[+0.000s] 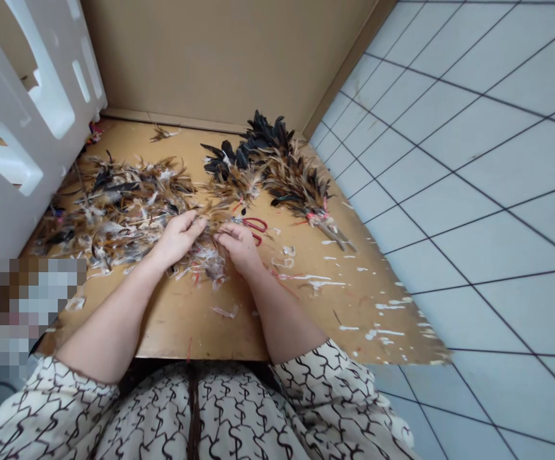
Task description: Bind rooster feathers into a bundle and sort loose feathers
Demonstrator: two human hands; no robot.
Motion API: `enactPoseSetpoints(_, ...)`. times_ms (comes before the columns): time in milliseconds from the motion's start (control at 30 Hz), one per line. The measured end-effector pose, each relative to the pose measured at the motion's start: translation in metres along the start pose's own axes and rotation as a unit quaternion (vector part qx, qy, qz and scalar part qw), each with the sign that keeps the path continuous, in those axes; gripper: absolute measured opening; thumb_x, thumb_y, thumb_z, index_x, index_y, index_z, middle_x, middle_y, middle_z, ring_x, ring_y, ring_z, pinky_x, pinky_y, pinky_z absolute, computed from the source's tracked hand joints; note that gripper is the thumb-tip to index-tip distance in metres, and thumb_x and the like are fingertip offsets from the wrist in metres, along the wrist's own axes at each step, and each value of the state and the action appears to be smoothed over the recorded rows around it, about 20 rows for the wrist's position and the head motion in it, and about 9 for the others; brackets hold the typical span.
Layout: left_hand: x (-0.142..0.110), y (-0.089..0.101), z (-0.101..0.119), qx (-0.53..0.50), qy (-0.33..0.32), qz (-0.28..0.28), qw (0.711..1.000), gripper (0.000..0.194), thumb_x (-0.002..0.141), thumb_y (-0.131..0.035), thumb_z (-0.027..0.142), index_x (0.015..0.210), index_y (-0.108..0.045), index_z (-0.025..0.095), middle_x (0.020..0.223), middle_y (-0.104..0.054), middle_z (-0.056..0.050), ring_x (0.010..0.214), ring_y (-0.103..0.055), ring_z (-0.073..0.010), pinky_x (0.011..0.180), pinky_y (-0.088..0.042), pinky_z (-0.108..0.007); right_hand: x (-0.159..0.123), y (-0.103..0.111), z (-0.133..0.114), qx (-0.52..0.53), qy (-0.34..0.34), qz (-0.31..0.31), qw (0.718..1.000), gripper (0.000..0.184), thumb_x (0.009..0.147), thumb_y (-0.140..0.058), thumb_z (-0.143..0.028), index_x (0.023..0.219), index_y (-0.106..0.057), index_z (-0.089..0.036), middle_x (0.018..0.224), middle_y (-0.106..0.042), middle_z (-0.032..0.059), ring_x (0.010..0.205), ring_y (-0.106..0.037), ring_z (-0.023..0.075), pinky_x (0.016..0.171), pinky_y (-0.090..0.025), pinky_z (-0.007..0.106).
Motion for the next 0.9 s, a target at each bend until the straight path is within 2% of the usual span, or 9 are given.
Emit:
enactPoseSetpoints(67, -0.002, -0.007, 0.001, -0.021, 0.018, -0.036, 0.999, 0.016, 0.062, -0.061, 0.031, 0.068, -0.054, 0.017, 0.06, -0.051, 0.004, 0.056, -0.043, -0.0105, 0.056, -0.036, -0.022, 0.0, 0.002, 0.003, 0.042, -0.007, 0.0, 0.999, 0.009, 0.055, -0.056, -0.024, 0.054, -0.049, -0.019, 0.049, -0.045, -0.0065, 0.049, -0.038, 0.007, 0.051, -0.03, 0.022)
enactPoseSetpoints(133, -0.004, -0.011, 0.002, -0.019, 0.033, -0.062, 0.997, 0.016, 0.056, -0.063, 0.025, 0.064, -0.052, 0.017, 0.053, -0.045, 0.006, 0.05, -0.037, -0.0084, 0.05, -0.032, -0.021, 0.001, 0.003, 0.007, 0.071, -0.013, -0.002, 0.997, 0.008, 0.055, -0.057, -0.024, 0.056, -0.052, -0.018, 0.05, -0.047, -0.0062, 0.048, -0.04, 0.0069, 0.051, -0.031, 0.022)
enactPoseSetpoints(233, -0.004, -0.014, 0.0, 0.002, 0.046, -0.079, 0.996, 0.014, 0.053, -0.061, 0.019, 0.055, -0.047, 0.018, 0.045, -0.034, 0.009, 0.044, -0.029, -0.0059, 0.044, -0.025, -0.019, 0.002, 0.004, 0.011, 0.091, -0.023, 0.002, 0.996, 0.006, 0.054, -0.056, -0.022, 0.055, -0.053, -0.018, 0.044, -0.046, -0.007, 0.041, -0.035, 0.0054, 0.046, -0.027, 0.021)
enactPoseSetpoints(300, -0.003, -0.013, -0.003, 0.012, 0.053, -0.074, 0.996, 0.012, 0.052, -0.06, 0.018, 0.054, -0.048, 0.017, 0.046, -0.039, 0.008, 0.046, -0.033, -0.0058, 0.045, -0.026, -0.019, 0.003, 0.003, 0.012, 0.111, -0.027, 0.003, 0.993, 0.005, 0.054, -0.056, -0.021, 0.053, -0.052, -0.018, 0.042, -0.047, -0.0067, 0.039, -0.035, 0.0051, 0.044, -0.026, 0.02)
enactPoseSetpoints(400, -0.002, -0.014, -0.008, -0.007, 0.066, -0.067, 0.995, 0.014, 0.049, -0.064, 0.019, 0.056, -0.052, 0.015, 0.049, -0.047, 0.007, 0.048, -0.037, -0.0057, 0.046, -0.029, -0.018, 0.005, 0.002, 0.011, 0.157, -0.036, 0.002, 0.987, 0.005, 0.053, -0.056, -0.021, 0.054, -0.053, -0.018, 0.043, -0.051, -0.0047, 0.04, -0.042, 0.0065, 0.043, -0.031, 0.02)
enactPoseSetpoints(533, -0.002, -0.012, -0.012, -0.092, 0.081, -0.038, 0.992, 0.03, 0.048, -0.072, 0.032, 0.05, -0.047, 0.016, 0.043, -0.04, 0.008, 0.041, -0.031, -0.0039, 0.041, -0.025, -0.018, 0.004, 0.003, 0.012, 0.202, -0.056, 0.021, 0.978, 0.013, 0.056, -0.061, -0.027, 0.06, -0.053, -0.019, 0.05, -0.058, -0.0026, 0.045, -0.048, 0.008, 0.043, -0.033, 0.02)
enactPoseSetpoints(600, -0.002, -0.01, -0.014, -0.129, 0.088, -0.022, 0.988, 0.033, 0.047, -0.073, 0.036, 0.051, -0.046, 0.017, 0.041, -0.039, 0.008, 0.039, -0.03, -0.0041, 0.039, -0.023, -0.019, 0.003, 0.001, 0.012, 0.187, -0.059, 0.018, 0.98, 0.016, 0.054, -0.065, -0.026, 0.062, -0.054, -0.018, 0.052, -0.058, -0.0031, 0.044, -0.047, 0.0068, 0.042, -0.032, 0.019)
enactPoseSetpoints(700, -0.002, -0.009, -0.014, -0.155, 0.086, -0.006, 0.984, 0.033, 0.044, -0.076, 0.035, 0.055, -0.051, 0.016, 0.044, -0.046, 0.007, 0.04, -0.035, -0.0054, 0.04, -0.027, -0.019, 0.001, -0.007, 0.012, 0.154, -0.053, -0.006, 0.987, 0.019, 0.049, -0.067, -0.022, 0.063, -0.055, -0.018, 0.051, -0.057, -0.0052, 0.043, -0.044, 0.0049, 0.042, -0.03, 0.019)
enactPoseSetpoints(900, -0.003, -0.014, -0.015, -0.163, 0.097, -0.011, 0.982, 0.035, 0.04, -0.079, 0.033, 0.056, -0.053, 0.016, 0.046, -0.053, 0.006, 0.04, -0.042, -0.0066, 0.041, -0.033, -0.02, 0.0, -0.011, 0.015, 0.112, -0.051, -0.011, 0.992, 0.019, 0.048, -0.068, -0.024, 0.056, -0.051, -0.017, 0.045, -0.05, -0.0073, 0.041, -0.04, 0.0041, 0.042, -0.028, 0.019)
Point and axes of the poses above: each hand's wrist, its own x-axis towards the middle knuckle, its own y-axis out of the back of the hand, z = x × y, the point moved 9 cm from there along x, towards the middle knuckle
